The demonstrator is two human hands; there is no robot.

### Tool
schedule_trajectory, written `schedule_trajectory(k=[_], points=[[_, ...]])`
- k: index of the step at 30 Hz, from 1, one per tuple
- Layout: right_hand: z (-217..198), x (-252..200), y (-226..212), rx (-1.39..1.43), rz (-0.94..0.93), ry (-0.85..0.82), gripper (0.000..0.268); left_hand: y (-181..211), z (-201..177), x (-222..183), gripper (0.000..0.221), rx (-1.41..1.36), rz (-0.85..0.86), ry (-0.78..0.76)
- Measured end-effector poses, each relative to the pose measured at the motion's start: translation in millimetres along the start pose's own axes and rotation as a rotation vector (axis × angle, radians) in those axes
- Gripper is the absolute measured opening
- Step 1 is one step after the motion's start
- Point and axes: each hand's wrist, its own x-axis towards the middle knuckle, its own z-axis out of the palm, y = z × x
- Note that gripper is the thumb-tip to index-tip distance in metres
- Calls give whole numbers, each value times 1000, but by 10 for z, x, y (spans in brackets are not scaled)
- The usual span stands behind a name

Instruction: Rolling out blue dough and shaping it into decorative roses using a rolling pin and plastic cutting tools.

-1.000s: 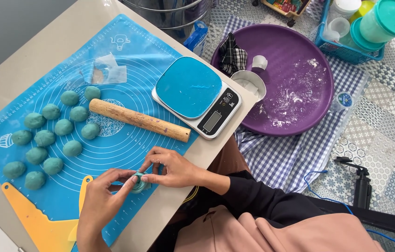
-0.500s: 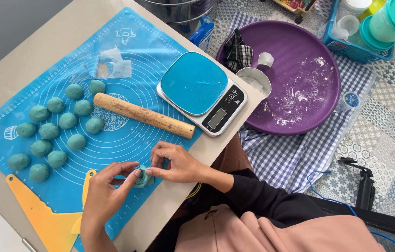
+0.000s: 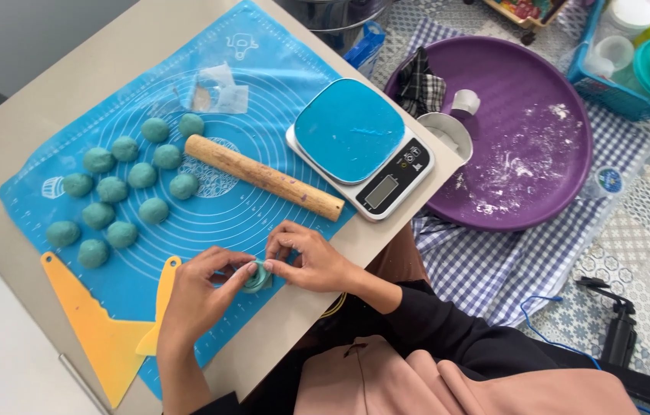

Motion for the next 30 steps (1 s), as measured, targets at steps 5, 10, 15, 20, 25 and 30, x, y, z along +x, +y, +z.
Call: schedule_trajectory(k=[5,10,15,20,25,30], points=[[35,16,199,217,22,-36,13,-109,-17,-8,23,-141,64,-37],[18,19,198,194,43,-60,13,-92,-20,-6,22,-158,67,-60],[23,12,236,198,44,-80,13,-98,-5,4,19,-157,104,-54],[25,-1,139,173,57,-108,25,-152,38,11,16,-118,157,0],[71,5,61,75,62,-158,59,-217,-60,-47,20,-170,181,99],[153,54,-18,-68,-32,-111,68,-518,-196,-47,28,-70,211,400]])
